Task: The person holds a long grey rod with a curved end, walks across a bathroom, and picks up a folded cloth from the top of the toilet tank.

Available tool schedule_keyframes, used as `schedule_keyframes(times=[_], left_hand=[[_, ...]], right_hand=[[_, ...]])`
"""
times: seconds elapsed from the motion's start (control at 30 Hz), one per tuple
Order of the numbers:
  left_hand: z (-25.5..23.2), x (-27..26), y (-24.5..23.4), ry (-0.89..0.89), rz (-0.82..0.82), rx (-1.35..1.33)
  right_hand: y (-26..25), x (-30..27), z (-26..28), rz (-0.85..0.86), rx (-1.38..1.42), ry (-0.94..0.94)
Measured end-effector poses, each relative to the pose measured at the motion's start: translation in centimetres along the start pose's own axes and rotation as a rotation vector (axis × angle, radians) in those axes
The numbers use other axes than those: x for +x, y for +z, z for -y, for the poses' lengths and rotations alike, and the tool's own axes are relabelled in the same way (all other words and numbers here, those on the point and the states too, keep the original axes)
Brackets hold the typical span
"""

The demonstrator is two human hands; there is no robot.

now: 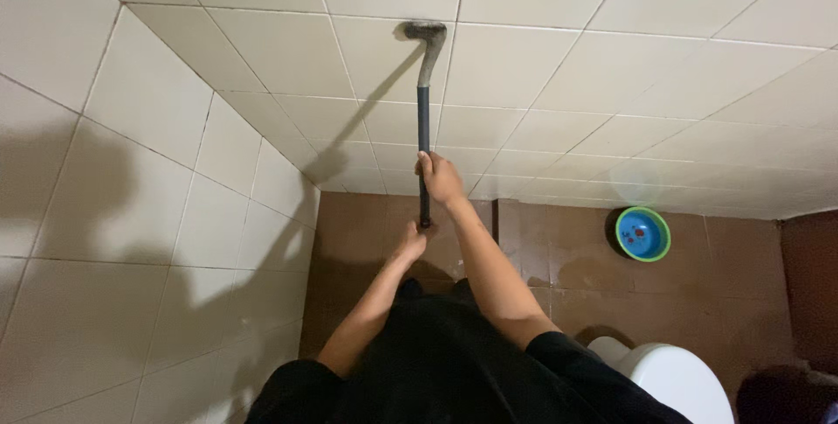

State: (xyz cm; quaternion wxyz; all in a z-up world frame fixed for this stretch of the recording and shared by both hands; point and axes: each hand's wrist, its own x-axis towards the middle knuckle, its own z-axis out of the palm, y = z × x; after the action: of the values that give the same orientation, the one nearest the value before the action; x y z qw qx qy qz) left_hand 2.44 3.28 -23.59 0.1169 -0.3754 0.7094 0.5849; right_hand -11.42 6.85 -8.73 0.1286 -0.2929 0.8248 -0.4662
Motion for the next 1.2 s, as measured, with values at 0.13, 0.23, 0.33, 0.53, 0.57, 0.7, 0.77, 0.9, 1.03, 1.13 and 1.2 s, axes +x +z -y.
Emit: schedule_keyframes(times=[0.13, 0.23, 0.33, 0.53, 0.57, 0.7, 0.77, 0.9, 1.03, 1.13, 1.2], left_hand=[[1.4, -0.2, 0.6, 0.078, 0.006, -0.046], [1.5, -0.2, 0.3, 0.066, 0.027, -0.049], [1.1, 0.1, -0.1, 0.122, 0.039, -0.100], [1.4, -0.3, 0.4, 0.228, 0.008, -0.134], [1.4, -0.2, 0.4, 0.332, -0.013, -0.150], [-0.4, 0.5, -0.4, 0.364, -0.131, -0.125], [-2.0, 1.0, -2.0, 0.139, -0.115, -0.122], [-7.1, 0.7, -5.0, 0.458, -0.242, -0.162], [-12.4, -3.0, -8.3, 0.490, -0.341, -0.028], [-15.4, -6.0, -10.9, 0.574, -0.393, -0.069], [-16.8, -7.8, -12.5, 0.584, -0.368, -0.112]], right_hand=[[1.0, -0.6, -1.7, 0.007, -0.008, 0.018], [1.8, -0.6, -3.1, 0.066, -0.008, 0.072], [2.2, -0.1, -4.1, 0.135, 0.143, 0.101], [1.8, 0.1, -4.2, 0.121, 0.227, 0.026], [1.5, 0.2, -4.1, 0.138, 0.258, 0.014], [0.4, 0.9, -1.3, 0.180, 0.374, 0.094], [-0.5, 2.3, 0.9, 0.146, 0.398, 0.069], [-2.6, 4.2, 5.3, 0.084, 0.489, -0.066], [-4.4, 5.6, 9.7, 0.042, 0.451, -0.135], [-5.4, 6.9, 13.3, 0.021, 0.453, -0.251], [-5.9, 7.5, 15.9, 0.045, 0.508, -0.317]])
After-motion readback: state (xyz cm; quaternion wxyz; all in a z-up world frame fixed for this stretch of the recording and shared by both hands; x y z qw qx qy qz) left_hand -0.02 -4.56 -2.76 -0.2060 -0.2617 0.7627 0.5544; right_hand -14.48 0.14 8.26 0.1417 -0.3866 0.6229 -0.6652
